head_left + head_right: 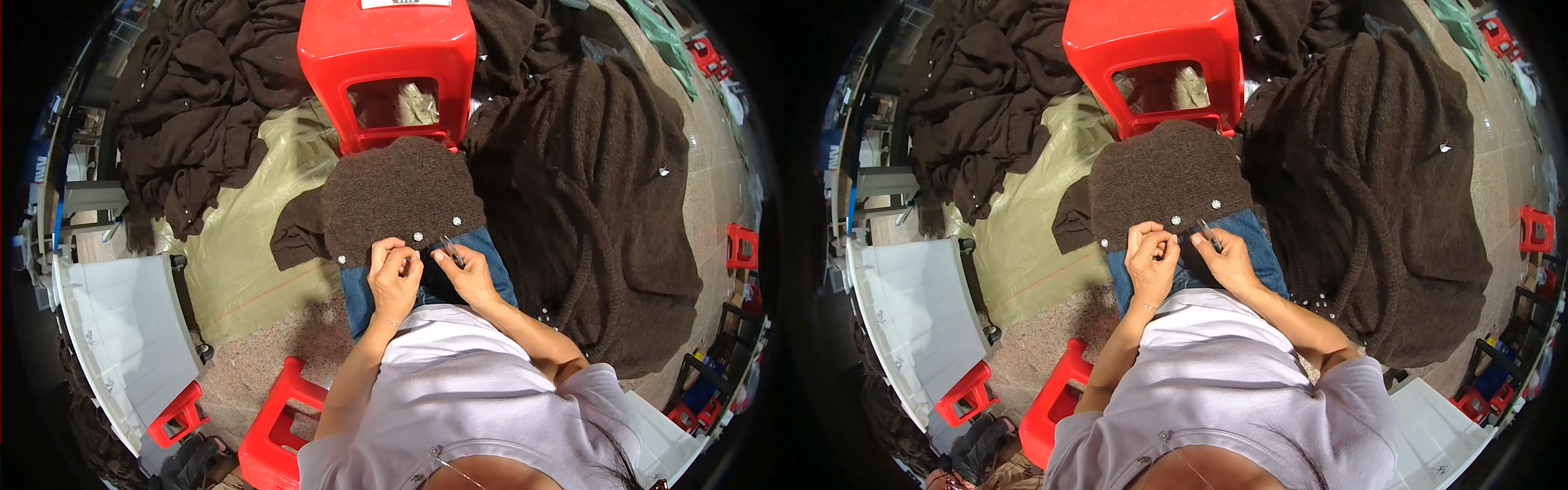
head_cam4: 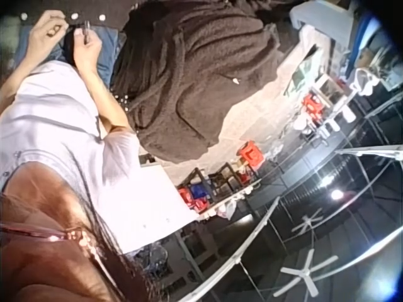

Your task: Inspecting brown fabric pieces and trimming loose threads with scissors.

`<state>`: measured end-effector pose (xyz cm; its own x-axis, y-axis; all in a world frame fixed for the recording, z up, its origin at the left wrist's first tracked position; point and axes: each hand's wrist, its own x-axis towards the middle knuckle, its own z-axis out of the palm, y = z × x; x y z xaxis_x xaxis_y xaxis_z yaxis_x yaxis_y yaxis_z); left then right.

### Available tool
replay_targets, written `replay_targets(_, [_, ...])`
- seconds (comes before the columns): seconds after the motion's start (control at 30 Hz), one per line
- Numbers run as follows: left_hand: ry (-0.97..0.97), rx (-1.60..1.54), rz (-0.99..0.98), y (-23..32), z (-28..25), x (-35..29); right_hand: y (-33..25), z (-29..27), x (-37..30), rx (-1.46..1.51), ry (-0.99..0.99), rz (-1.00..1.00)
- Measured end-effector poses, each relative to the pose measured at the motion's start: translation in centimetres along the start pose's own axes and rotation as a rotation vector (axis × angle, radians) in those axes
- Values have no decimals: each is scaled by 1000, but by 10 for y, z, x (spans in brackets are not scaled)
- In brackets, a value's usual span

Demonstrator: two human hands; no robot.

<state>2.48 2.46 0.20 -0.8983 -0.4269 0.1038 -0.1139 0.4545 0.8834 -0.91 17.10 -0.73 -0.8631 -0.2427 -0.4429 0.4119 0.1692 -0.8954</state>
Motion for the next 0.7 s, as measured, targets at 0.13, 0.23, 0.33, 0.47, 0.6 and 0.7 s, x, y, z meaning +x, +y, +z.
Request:
replay_targets(0.13, [-18,-168,18,-6,4,0,-22,-6,-3,114,-127,117])
replay_targets(0.23, [-55,-361,-101,-19,6,-3,-26,-4,2,190,-241,266])
replay_targets(0.33, [-89,-436,-140,-24,6,-5,-21,-1,9,94,-249,240])
replay_targets(0.47, [-104,-560,-178,-22,5,-6,-21,3,11,-7,-218,225])
replay_targets(0.6, [-106,-610,-213,-24,5,-7,-30,4,11,56,-229,256])
replay_targets(0.7, [-108,-635,-215,-22,5,-7,-29,4,12,69,-208,248])
